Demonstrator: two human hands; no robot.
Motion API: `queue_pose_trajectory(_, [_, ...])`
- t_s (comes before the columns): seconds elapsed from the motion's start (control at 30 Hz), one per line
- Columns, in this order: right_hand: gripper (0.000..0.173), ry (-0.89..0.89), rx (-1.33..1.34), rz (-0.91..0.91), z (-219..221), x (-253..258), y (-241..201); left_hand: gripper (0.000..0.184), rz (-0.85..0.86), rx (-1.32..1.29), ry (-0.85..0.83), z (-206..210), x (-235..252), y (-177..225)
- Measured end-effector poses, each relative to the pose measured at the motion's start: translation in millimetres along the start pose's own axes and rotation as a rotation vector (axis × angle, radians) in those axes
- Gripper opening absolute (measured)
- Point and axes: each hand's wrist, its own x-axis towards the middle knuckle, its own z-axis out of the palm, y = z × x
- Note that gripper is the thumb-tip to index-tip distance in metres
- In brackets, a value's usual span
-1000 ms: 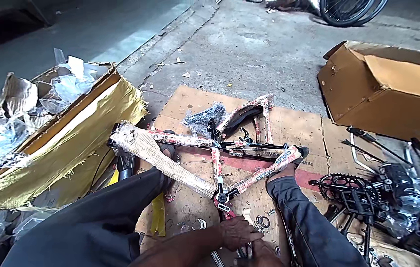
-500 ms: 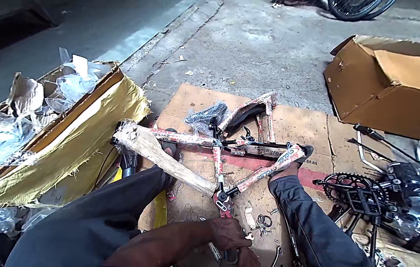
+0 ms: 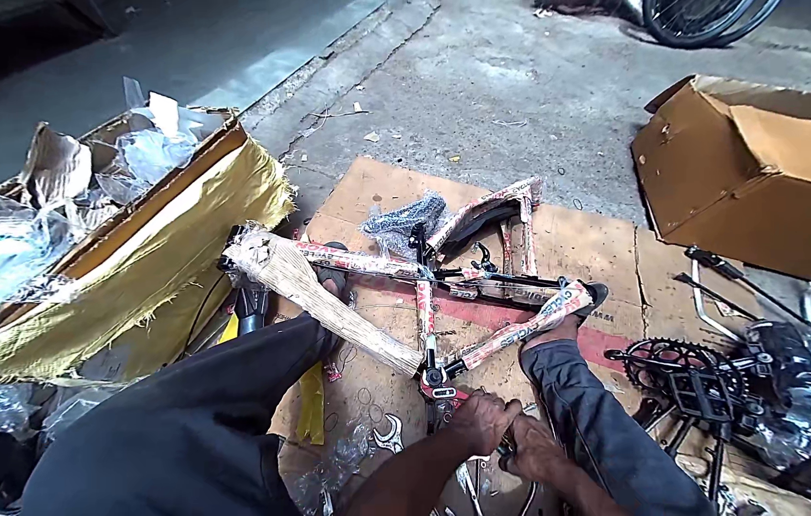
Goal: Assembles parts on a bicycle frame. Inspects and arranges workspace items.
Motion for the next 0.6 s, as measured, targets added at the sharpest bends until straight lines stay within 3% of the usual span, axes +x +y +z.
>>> queue_pose_trajectory(0.13, [0.080, 0.022, 0.401, 0.137, 65, -56, -74, 0.056, 0.522, 0.168, -0.157, -3, -63, -33])
queue_pose_trajectory(0.23, [0.089, -0.025, 0.444, 0.148, 72, -53, -84, 0.061, 0.614, 0.209, -0.186, -4, -70, -44])
queue_pose_trajectory(0.3, [0.098, -0.028, 0.403, 0.113, 67, -48, -66, 0.074, 0.539, 0.210, -0.181, 0, -62, -36])
queue_pose_trajectory(0.4, [0.110, 0.044, 0.242, 0.032, 41, -22, -22, 0.086, 0.288, 0.061, -0.026, 5, -32, -16])
queue_pose_trajectory(0.5, [0.095, 0.050, -0.022, -0.062, -6, 7, 14, 0.102, -0.048, -0.053, 0.042, -3, 6, 5])
queue_pose_trajectory(0.6, [0.088, 0.039, -0.114, -0.043, -21, 21, 13, 0.083, -0.161, -0.059, 0.064, -7, 20, 8])
